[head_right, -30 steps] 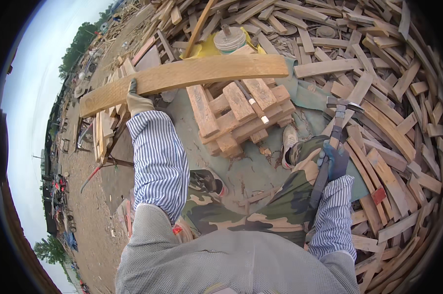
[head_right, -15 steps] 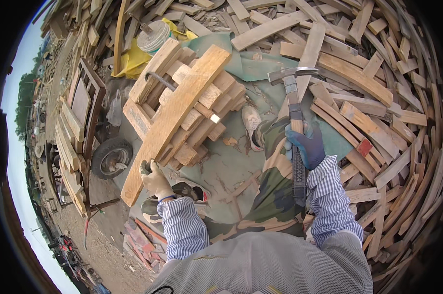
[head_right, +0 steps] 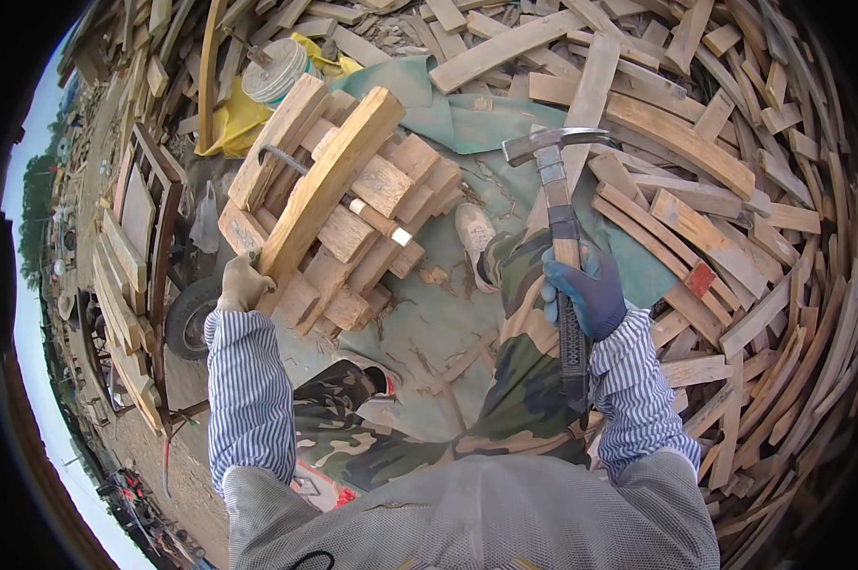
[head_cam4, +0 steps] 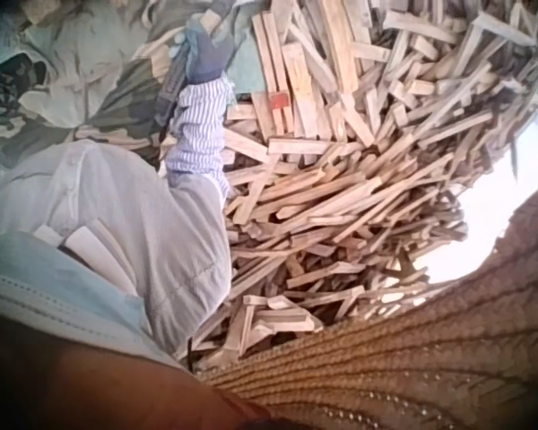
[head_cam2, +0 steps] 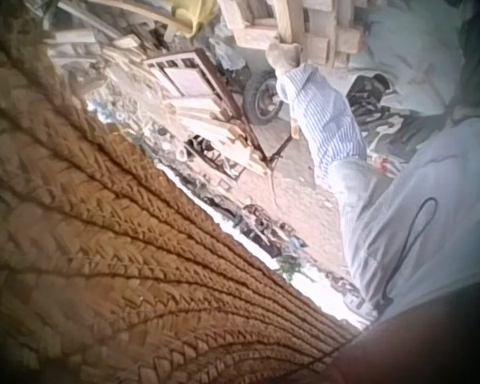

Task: Dismantling a wooden pallet structure and prying out nails using a hammer and a pry bar.

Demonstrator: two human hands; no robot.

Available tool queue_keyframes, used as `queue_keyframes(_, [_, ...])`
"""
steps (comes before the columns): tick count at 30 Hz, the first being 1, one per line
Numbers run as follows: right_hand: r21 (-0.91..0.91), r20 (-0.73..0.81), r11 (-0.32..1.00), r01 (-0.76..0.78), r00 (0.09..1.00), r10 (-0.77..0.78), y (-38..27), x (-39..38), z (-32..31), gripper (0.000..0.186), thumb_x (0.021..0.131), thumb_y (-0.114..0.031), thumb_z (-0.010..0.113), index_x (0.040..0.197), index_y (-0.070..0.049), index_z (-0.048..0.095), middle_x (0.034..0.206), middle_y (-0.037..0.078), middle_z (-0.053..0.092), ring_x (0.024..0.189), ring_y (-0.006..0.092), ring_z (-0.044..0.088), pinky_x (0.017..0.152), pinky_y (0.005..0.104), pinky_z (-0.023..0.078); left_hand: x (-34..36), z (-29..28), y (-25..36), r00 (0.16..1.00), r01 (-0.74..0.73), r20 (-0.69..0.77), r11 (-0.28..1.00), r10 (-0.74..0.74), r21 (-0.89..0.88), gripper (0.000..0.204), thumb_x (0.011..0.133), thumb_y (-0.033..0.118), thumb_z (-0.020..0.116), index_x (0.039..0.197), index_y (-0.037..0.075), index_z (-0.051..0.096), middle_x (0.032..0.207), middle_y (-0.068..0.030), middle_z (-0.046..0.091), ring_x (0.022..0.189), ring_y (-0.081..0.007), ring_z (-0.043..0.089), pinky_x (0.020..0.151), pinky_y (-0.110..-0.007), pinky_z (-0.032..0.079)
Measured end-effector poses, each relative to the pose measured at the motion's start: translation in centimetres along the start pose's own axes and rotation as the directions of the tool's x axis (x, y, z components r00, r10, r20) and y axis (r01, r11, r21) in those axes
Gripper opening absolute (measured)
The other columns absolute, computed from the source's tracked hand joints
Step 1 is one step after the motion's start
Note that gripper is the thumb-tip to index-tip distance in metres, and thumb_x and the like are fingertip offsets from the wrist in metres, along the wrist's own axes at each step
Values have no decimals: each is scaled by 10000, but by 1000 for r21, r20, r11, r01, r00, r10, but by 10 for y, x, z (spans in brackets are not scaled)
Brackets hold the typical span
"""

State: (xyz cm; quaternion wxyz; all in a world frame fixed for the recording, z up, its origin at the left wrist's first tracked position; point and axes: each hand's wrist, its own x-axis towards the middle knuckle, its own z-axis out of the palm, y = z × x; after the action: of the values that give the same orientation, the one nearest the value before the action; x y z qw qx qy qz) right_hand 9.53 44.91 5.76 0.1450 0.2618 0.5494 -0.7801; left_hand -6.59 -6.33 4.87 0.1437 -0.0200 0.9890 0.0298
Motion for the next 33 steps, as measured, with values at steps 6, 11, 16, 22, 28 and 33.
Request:
queue_keyframes(6, [-30,-5,999,-12,1000,11,-12,0,13,260,875,-147,655,1054,34,603,671,112,614,464,186,574,423,296,466,-7,1,-3,993,-92,57,977,105,-195,734,626,203,807,1308,27,600,1111,-240,694,1062,-361,667,958,-386,511])
queue_keyframes(11, [-136,83,962,236,970,-227,-39,43,25,233,881,-136,651,1035,27,588,703,96,621,499,162,586,457,294,482,-5,10,37,1000,3,9,997,-3,-78,598,686,347,790,1206,80,660,1075,-190,713,1029,-347,675,906,-425,513])
queue_keyframes(16, [-168,29,866,472,880,-474,-79,114,72,264,901,-157,643,1071,34,579,724,83,627,547,143,609,473,288,483,-4,21,24,999,-27,-42,999,25,-45,609,671,358,798,1191,70,666,1015,-190,723,986,-358,685,892,-429,520])
queue_keyframes(22, [-679,69,730,83,996,-49,-1,211,109,299,828,-214,670,893,78,655,711,164,678,537,247,643,517,364,518,1,26,23,998,-43,-48,999,42,-21,605,668,370,792,1193,96,666,1001,-205,720,981,-369,686,879,-440,522])
queue_keyframes(28, [-491,-93,869,60,988,-121,-28,186,95,259,856,-196,662,850,62,684,684,138,688,489,207,632,489,359,511,0,22,16,999,-46,-16,998,45,-46,611,668,360,796,1202,98,659,1008,-208,718,987,-372,683,878,-441,521])
queue_keyframes(33, [-615,-239,742,267,833,-499,-22,171,96,339,870,-262,647,943,68,614,840,220,691,757,325,705,669,414,555,3,20,21,998,-53,-33,997,51,-63,608,660,360,800,1182,79,664,1011,-208,718,985,-372,683,874,-441,520])
